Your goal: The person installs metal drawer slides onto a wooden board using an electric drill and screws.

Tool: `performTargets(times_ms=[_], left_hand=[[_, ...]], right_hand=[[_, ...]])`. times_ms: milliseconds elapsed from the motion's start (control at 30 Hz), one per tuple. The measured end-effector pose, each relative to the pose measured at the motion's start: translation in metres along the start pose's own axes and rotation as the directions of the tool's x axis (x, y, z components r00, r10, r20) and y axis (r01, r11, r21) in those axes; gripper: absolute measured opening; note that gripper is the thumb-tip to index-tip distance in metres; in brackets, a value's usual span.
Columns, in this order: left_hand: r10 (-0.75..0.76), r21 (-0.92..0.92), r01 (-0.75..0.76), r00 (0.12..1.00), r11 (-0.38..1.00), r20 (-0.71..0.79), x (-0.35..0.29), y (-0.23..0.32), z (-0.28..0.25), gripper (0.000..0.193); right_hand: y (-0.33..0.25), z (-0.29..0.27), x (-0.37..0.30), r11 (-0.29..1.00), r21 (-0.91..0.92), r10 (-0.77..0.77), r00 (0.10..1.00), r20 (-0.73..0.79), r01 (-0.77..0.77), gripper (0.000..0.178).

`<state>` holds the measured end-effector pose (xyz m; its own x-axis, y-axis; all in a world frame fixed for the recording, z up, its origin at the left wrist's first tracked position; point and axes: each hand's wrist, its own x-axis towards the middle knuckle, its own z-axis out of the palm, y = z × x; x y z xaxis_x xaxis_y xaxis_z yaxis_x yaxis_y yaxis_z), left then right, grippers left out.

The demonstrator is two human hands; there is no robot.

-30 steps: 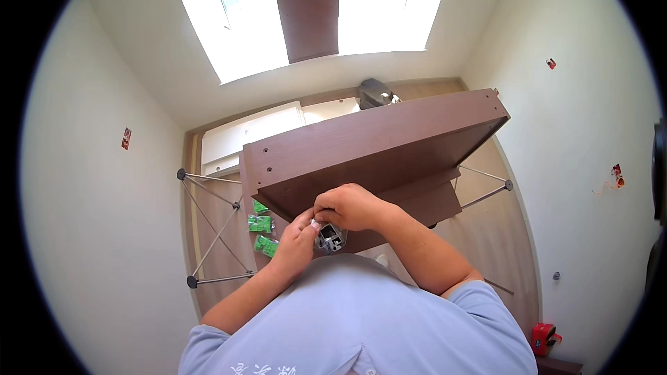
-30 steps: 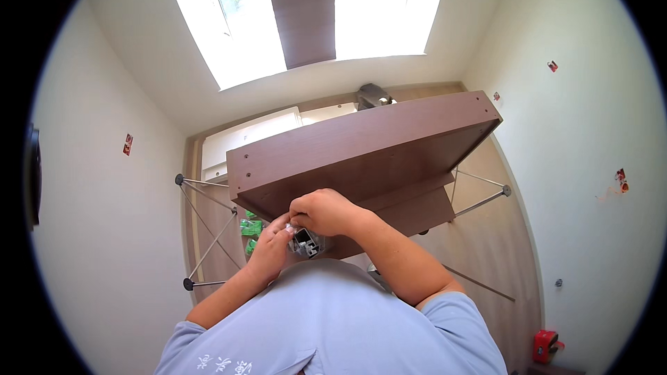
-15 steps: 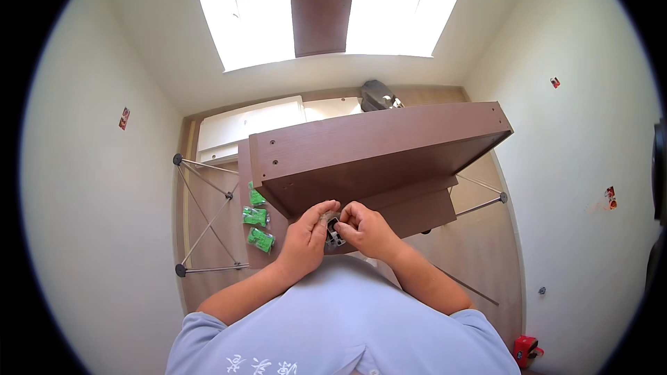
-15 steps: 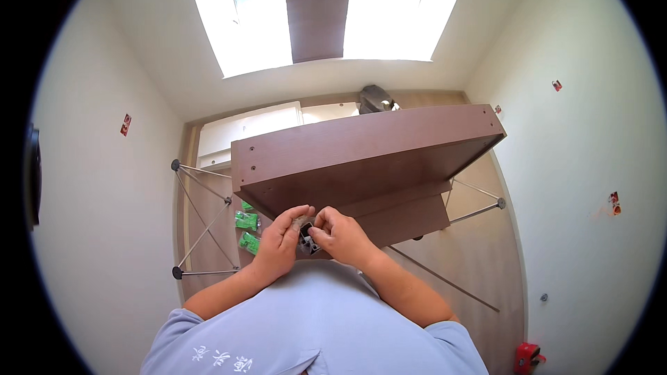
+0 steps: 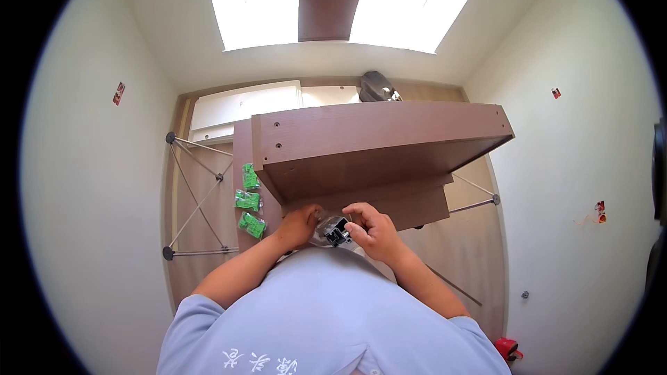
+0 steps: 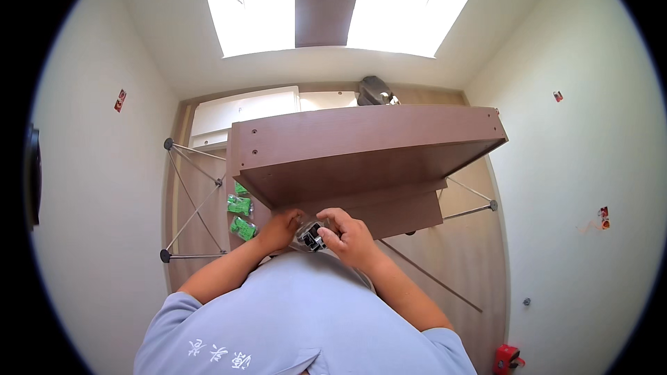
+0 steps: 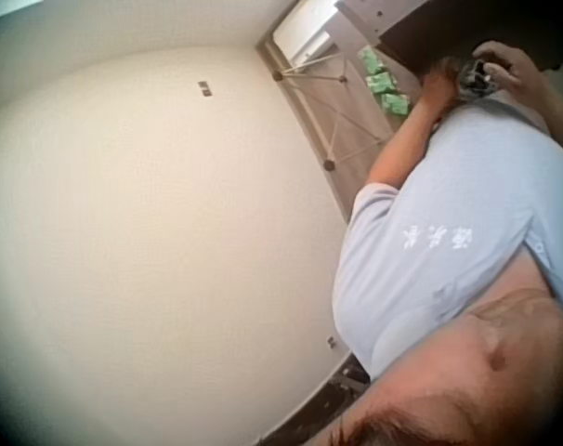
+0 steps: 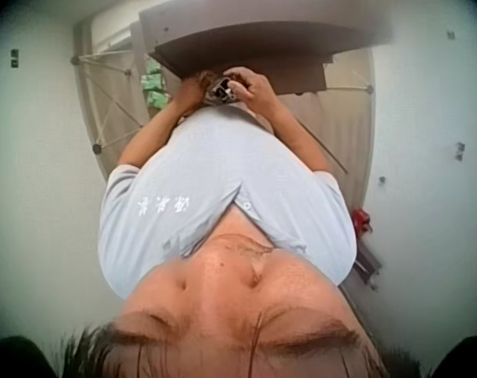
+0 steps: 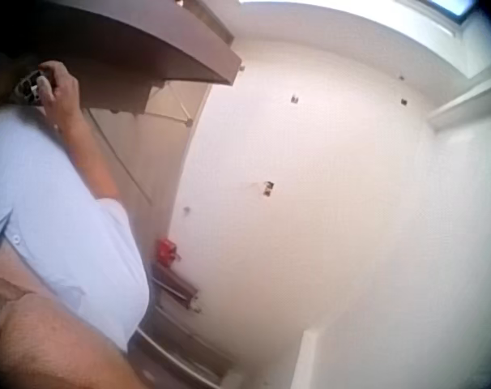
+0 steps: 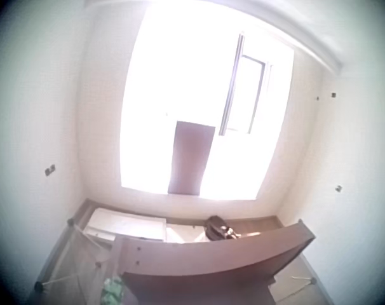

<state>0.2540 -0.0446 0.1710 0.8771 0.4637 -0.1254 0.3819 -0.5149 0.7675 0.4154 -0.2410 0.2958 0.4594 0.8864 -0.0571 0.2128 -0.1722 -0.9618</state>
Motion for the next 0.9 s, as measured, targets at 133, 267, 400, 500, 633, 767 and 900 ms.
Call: performTargets(times_ms=[133,267,400,500,633,767,900], left_hand=[[0.040,0.050,-0.043,0.998,0.998,0.057,0.024,-0.024,0.007,0.023],[-0.012,0.059,0.003,0.988,0.998,0.154,0.037,-0.017,0.010,0.022],[-0.001,0.097,-0.027,0.961,0.995,0.278,0.050,-0.036,0.024,0.023],[-0.033,0.042,0.017,0.903,0.999,0.429,0.070,-0.041,0.028,0.024],[-0.068,0.065,0.040,0.846,0.997,0.529,0.072,-0.007,0.012,0.028],[-0.027,-0.450,0.307,0.848,0.839,0.529,0.047,-0.011,0.017,0.041],[-0.118,-0.777,0.557,0.828,0.292,0.549,0.027,-0.004,0.018,0.055]], right_hand=[[0.011,0.008,0.013,0.994,0.095,-0.058,0.997,0.060,0.052,0.030],[0.034,0.007,0.013,0.969,0.248,-0.021,0.993,0.113,-0.008,0.035],[0.041,0.002,0.020,0.882,0.446,0.077,0.981,0.181,-0.151,0.033],[0.049,-0.003,0.036,0.861,0.445,0.163,0.962,0.218,-0.246,0.030],[0.093,0.003,0.061,0.749,0.519,0.371,0.910,0.187,-0.412,0.025],[0.120,0.039,0.066,0.964,0.202,0.181,0.983,-0.013,-0.175,0.021],[0.100,0.047,0.073,0.889,0.430,0.178,0.984,-0.006,-0.159,0.024]])
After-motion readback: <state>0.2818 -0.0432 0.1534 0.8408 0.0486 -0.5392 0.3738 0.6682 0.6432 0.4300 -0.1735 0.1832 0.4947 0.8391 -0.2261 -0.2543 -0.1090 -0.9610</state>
